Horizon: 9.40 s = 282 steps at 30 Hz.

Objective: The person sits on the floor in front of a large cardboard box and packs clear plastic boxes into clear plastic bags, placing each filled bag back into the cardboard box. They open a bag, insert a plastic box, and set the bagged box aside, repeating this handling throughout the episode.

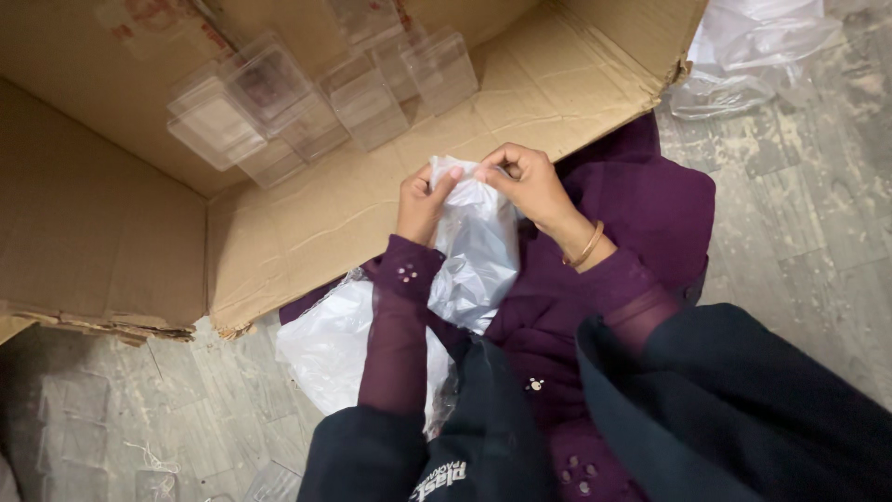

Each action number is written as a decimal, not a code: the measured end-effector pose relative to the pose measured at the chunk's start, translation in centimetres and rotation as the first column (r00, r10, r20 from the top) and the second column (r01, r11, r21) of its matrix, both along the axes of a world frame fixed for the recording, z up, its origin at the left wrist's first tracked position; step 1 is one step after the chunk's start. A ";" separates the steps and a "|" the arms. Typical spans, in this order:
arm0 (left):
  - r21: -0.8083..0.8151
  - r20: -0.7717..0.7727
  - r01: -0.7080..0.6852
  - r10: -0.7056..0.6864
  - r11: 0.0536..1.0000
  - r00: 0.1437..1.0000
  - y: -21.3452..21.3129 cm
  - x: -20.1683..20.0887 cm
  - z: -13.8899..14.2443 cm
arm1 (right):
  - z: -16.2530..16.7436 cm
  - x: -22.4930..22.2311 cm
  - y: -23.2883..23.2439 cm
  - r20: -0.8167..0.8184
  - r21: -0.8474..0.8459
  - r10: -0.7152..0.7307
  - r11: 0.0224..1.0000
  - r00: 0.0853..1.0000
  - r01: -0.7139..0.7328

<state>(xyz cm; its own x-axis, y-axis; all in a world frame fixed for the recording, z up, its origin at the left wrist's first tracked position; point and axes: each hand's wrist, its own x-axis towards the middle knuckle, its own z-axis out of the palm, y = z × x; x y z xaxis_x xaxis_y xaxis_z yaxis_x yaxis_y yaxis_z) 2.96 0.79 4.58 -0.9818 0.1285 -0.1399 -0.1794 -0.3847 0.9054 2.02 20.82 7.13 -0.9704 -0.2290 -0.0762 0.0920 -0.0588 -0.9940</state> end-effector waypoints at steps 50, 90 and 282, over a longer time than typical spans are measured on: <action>0.170 0.178 -0.133 0.103 0.976 0.979 0.4 -1.7 -2.5 | 1.6 -2.4 -3.3 -0.471 0.432 -0.046 0.859 0.881 0.276; -0.920 0.020 -0.036 0.139 0.390 0.990 1.4 -16.6 -8.9 | -2.9 -17.6 -2.0 -0.197 0.692 0.124 0.720 0.973 0.048; -0.931 -0.235 -0.267 0.149 0.251 0.960 -34.1 -5.7 6.7 | 0.0 -23.0 -26.3 -0.454 0.725 0.559 0.684 0.694 -0.077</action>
